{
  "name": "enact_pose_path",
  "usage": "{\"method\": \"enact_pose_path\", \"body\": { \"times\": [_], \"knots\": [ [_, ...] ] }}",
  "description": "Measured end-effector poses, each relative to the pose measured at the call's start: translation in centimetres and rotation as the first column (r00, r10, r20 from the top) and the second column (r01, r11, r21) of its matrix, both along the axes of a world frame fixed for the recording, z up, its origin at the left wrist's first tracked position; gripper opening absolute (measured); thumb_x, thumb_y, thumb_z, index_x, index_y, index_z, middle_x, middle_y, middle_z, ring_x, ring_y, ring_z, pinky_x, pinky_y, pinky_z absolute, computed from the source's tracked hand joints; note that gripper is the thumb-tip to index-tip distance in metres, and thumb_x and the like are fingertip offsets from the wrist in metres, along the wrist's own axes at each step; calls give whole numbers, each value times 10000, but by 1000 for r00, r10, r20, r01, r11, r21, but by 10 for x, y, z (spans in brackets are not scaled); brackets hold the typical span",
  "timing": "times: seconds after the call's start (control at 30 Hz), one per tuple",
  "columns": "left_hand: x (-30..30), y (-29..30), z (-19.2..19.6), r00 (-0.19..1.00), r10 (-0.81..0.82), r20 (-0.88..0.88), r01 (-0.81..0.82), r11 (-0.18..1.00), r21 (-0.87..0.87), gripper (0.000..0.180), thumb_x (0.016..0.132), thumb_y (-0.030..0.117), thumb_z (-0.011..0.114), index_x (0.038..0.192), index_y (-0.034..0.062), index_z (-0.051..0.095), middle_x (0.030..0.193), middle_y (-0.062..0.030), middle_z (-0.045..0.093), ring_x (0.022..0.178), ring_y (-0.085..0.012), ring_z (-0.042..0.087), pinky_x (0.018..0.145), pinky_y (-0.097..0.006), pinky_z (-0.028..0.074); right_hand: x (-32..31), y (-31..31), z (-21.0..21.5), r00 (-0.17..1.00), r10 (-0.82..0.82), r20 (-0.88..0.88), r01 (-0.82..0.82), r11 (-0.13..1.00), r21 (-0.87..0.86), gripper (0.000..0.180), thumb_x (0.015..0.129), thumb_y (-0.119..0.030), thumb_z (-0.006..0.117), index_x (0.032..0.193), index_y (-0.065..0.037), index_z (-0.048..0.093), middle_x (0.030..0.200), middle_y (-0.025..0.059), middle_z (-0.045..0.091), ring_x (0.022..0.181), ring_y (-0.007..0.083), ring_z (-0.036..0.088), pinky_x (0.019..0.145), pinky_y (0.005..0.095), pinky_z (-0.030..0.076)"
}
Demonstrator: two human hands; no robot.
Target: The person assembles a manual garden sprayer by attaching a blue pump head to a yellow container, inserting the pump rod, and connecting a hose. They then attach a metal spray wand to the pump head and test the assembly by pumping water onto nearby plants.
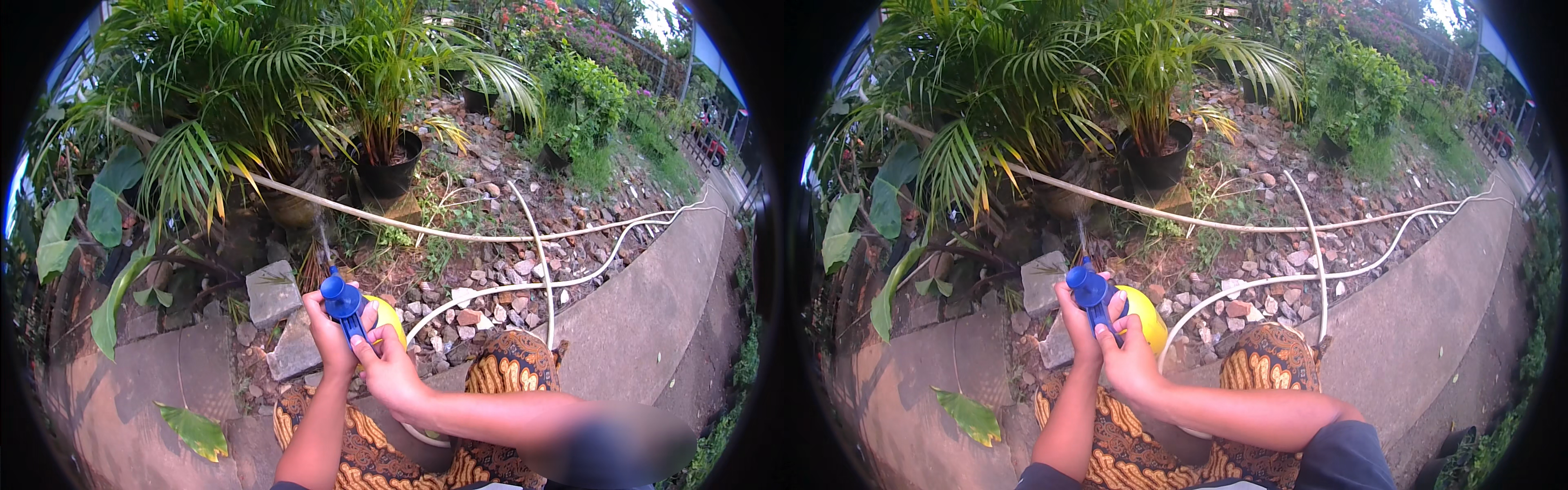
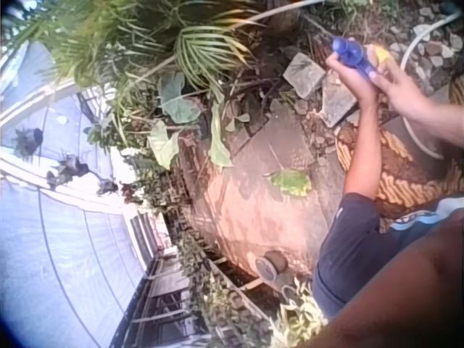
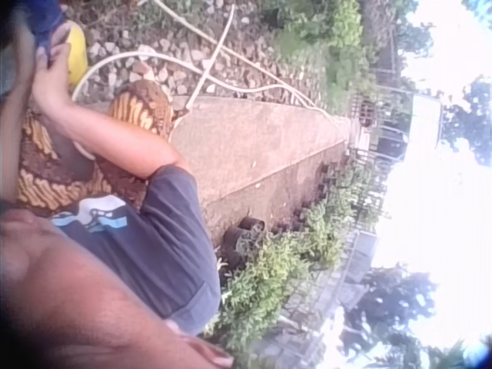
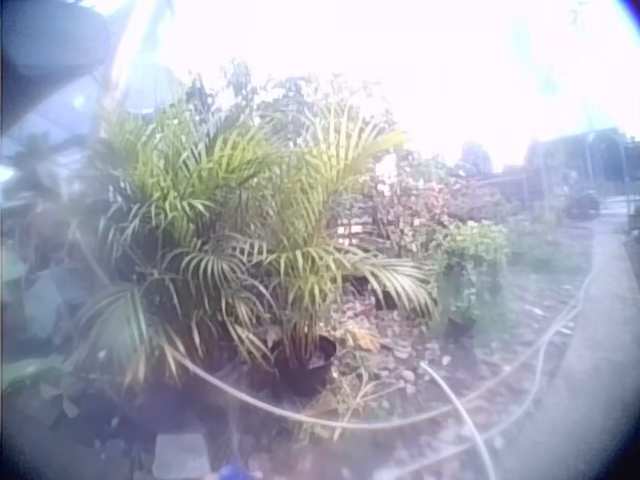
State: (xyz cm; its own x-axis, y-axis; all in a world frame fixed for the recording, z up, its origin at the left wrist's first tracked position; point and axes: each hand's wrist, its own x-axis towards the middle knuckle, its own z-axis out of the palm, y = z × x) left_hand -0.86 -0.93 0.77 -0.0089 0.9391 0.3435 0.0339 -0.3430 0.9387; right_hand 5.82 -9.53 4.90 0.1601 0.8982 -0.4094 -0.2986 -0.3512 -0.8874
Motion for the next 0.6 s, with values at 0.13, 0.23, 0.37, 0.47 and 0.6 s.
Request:
{"method": "enact_pose_path", "body": {
  "times": [0.13, 0.23, 0.37, 0.47, 0.6],
  "knots": [
    [-3, 1, 5, 1000, -7, -17, 9, 990, 142, 597, 808, 134, 870, 1183, 87, 407, 1171, -129, 652, 1006, -163, 627, 884, -327, 526, -4, -4, -2, 1000, 13, 14, -14, 996, 93, 253, 1047, -280, 603, 1114, -78, 466, 927, 36, 554, 777, 97, 502, 681, 266, 446],
    [-4, 1, 4, 998, -19, 65, 15, 998, 61, 638, 755, 138, 906, 1146, 91, 405, 1183, -146, 666, 1023, -176, 634, 919, -334, 520, -5, -4, -5, 1000, 7, 7, -7, 994, 110, 256, 1048, -284, 601, 1118, -77, 467, 929, 37, 550, 780, 96, 498, 680, 272, 444],
    [2, 1, -6, 995, 97, 38, -96, 995, -17, 614, 781, 134, 887, 1161, 72, 408, 1173, -140, 664, 1028, -183, 639, 925, -341, 517, 1, 4, -8, 998, 2, 64, -7, 998, 67, 293, 1054, -323, 578, 1102, -70, 438, 832, 85, 568, 725, 147, 515, 637, 335, 436],
    [4, 1, -13, 988, 155, 15, -154, 987, -33, 598, 813, 15, 828, 1221, 85, 396, 1194, -143, 647, 1022, -170, 634, 894, -315, 534, 3, 7, -8, 999, 0, 54, -3, 999, 50, 291, 1056, -329, 572, 1100, -71, 447, 830, 87, 575, 707, 146, 516, 613, 333, 430],
    [6, -1, -13, 980, 199, 12, -197, 977, -80, 613, 824, -24, 808, 1260, 89, 393, 1204, -136, 640, 1017, -159, 628, 885, -301, 540, 5, 7, -5, 998, 17, 63, -19, 999, 32, 282, 1060, -320, 562, 1104, -70, 439, 843, 96, 582, 697, 143, 515, 597, 331, 424]
  ]
}}
